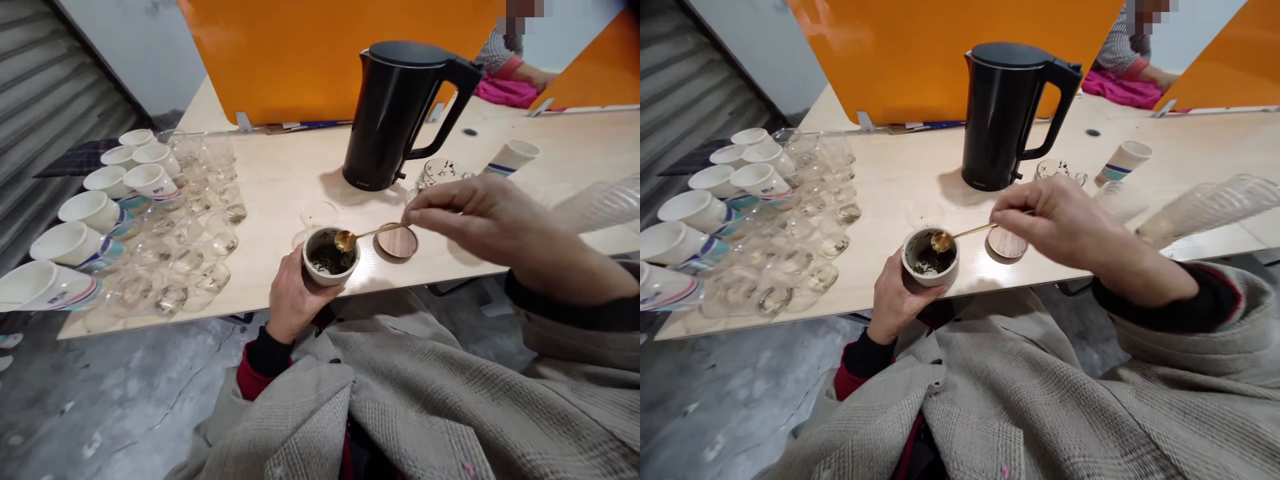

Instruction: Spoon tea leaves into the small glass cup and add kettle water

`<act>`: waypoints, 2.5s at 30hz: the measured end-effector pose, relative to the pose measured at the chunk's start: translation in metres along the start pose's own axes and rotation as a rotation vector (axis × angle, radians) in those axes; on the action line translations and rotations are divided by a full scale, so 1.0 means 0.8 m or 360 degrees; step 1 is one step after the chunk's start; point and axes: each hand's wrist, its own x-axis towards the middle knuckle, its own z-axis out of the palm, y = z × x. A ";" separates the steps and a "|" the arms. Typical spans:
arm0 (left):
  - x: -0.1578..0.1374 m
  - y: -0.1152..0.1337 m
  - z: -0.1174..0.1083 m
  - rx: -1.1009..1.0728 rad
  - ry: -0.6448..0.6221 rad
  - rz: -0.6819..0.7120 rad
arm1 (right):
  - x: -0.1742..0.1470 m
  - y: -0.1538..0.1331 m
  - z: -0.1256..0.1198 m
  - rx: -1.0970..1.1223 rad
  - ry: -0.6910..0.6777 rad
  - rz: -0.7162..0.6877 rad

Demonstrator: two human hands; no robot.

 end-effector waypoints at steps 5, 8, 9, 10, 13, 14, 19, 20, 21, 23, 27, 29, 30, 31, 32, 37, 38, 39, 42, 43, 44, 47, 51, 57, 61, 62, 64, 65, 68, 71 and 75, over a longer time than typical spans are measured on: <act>-0.001 0.001 0.000 0.0022 0.0034 0.0050 | 0.014 -0.001 0.045 -0.0261 -0.0205 -0.0279; -0.001 0.003 -0.002 0.0041 0.0016 0.0034 | 0.017 -0.004 0.063 -0.0447 -0.0279 -0.0354; -0.001 0.003 -0.002 0.0046 0.0005 0.0021 | 0.018 -0.006 0.066 -0.0500 -0.0286 -0.0376; -0.001 0.003 -0.003 0.0048 -0.0004 0.0007 | 0.018 -0.007 0.068 -0.0547 -0.0288 -0.0395; -0.001 0.004 -0.004 0.0038 -0.0024 -0.0012 | 0.018 -0.012 0.069 -0.0659 -0.0283 -0.0451; 0.000 0.004 -0.004 0.0031 -0.0027 -0.0014 | 0.019 -0.013 0.069 -0.0677 -0.0292 -0.0476; -0.001 0.005 -0.005 0.0008 -0.0033 -0.0023 | 0.020 -0.025 0.071 -0.0741 -0.0366 -0.0530; -0.001 0.005 -0.005 0.0005 -0.0030 -0.0023 | 0.020 -0.028 0.072 -0.0766 -0.0383 -0.0524; -0.001 0.004 -0.005 0.0001 -0.0029 -0.0023 | 0.020 -0.031 0.074 -0.0785 -0.0406 -0.0519; -0.002 0.004 -0.005 -0.0007 -0.0031 -0.0024 | 0.020 -0.036 0.076 -0.0799 -0.0466 -0.0511; -0.002 0.004 -0.005 -0.0011 -0.0041 -0.0001 | 0.021 -0.032 0.074 -0.0618 -0.0533 -0.0508; -0.002 0.005 -0.005 0.0006 -0.0038 0.0024 | 0.024 -0.023 0.069 -0.0418 -0.0480 -0.0488; -0.002 0.006 -0.005 0.0019 -0.0036 0.0036 | 0.025 -0.017 0.066 -0.0306 -0.0456 -0.0459; -0.002 0.006 -0.006 0.0032 -0.0033 0.0047 | 0.026 -0.011 0.063 -0.0196 -0.0442 -0.0411; -0.002 0.007 -0.006 0.0042 -0.0030 0.0056 | 0.027 -0.004 0.059 -0.0089 -0.0439 -0.0349; -0.002 0.007 -0.007 0.0067 -0.0037 0.0065 | 0.025 0.021 0.047 0.0401 -0.0469 0.0062; -0.002 0.007 -0.007 0.0074 -0.0035 0.0067 | 0.024 0.025 0.047 0.0482 -0.0454 0.0128; -0.002 0.007 -0.006 0.0078 -0.0027 0.0074 | 0.022 0.027 0.047 0.0552 -0.0428 0.0181; -0.003 0.005 -0.006 0.0063 0.0012 0.0124 | 0.019 0.032 0.047 0.0689 -0.0340 0.0282; -0.003 0.005 -0.005 0.0058 0.0024 0.0142 | 0.018 0.032 0.046 0.0717 -0.0315 0.0299; -0.003 0.004 -0.005 0.0056 0.0036 0.0157 | 0.018 0.033 0.046 0.0735 -0.0296 0.0305; -0.003 0.003 -0.003 0.0062 0.0062 0.0182 | 0.017 0.034 0.044 0.0715 -0.0241 0.0273; -0.003 0.003 -0.003 0.0062 0.0050 0.0169 | 0.018 0.035 0.038 0.0529 -0.0132 0.0152; -0.004 0.003 -0.004 0.0051 0.0044 0.0188 | 0.021 0.027 0.027 0.0129 0.0030 -0.0151; -0.004 0.004 -0.003 0.0076 0.0062 0.0242 | 0.019 0.008 0.025 -0.0256 -0.0015 -0.0553; -0.004 0.004 -0.003 0.0084 0.0073 0.0256 | 0.019 0.001 0.024 -0.0406 -0.0037 -0.0667; -0.004 0.005 -0.002 0.0093 0.0099 0.0279 | 0.019 -0.014 0.024 -0.0718 -0.0100 -0.0880; -0.004 0.005 -0.002 0.0095 0.0106 0.0287 | 0.019 -0.021 0.025 -0.0859 -0.0145 -0.0972; -0.006 0.005 -0.001 0.0094 0.0091 0.0261 | 0.022 -0.039 0.029 -0.1106 -0.0301 -0.1170; -0.008 0.004 0.000 0.0083 0.0073 0.0209 | 0.023 -0.047 0.034 -0.1112 -0.0465 -0.1249; -0.009 0.003 0.001 0.0064 0.0080 0.0213 | 0.018 -0.048 0.033 -0.1007 -0.0675 -0.1183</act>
